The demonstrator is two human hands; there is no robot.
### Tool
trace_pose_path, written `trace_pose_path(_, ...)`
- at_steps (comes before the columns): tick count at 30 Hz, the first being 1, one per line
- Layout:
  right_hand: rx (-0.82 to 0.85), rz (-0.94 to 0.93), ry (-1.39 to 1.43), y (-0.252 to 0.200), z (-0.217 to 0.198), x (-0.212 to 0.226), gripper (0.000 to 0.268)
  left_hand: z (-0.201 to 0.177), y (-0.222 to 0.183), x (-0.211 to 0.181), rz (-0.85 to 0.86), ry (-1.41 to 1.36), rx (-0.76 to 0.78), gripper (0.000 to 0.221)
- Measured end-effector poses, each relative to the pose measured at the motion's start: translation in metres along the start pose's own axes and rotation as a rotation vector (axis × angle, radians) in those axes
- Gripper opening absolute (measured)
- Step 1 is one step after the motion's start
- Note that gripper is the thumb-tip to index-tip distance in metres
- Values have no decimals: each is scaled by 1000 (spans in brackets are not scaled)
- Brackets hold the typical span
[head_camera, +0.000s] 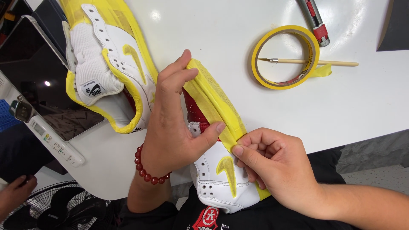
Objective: The recorder is applying yellow masking tape to the sole and edges of a white and red sneaker on a work table.
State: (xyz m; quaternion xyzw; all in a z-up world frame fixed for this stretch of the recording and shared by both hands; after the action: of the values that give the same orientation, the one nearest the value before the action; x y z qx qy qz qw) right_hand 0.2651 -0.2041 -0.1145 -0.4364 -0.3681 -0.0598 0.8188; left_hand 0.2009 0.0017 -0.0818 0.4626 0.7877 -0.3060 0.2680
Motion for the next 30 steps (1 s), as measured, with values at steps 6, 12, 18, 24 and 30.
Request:
trace_pose_path(6,49,-12,125,-2,-8,-8,17,0,1,-2,-22,20,23,77)
trace_pose_path(12,-95,-322,-29,-1,-33,-34,24,-2,-2,3,-53,45,8,78)
trace_pose_path(18,280,-765,-302,25,-12,-8,45,2,-11,7,-70,-15,28,81)
trace_pose_path(24,314,-778,-290,25,-8,-19,47,3,-23,26,-158,-300,142,82)
trace_pose_path(30,313,-824,-358,25,-5,-16,48,10,-28,26,-232,-421,128,80)
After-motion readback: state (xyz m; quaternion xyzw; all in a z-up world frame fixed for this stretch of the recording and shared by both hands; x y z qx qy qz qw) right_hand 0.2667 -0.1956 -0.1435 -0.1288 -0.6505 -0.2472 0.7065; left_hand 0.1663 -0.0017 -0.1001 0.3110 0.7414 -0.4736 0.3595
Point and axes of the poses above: each hand's wrist, its own y-axis towards the middle knuckle, its own z-axis out of the palm, x = y × z, the point moved 2 cm from there along y, towards the middle knuckle, and after that the axes turned 15 degrees about -z, right-handed, at the moved point
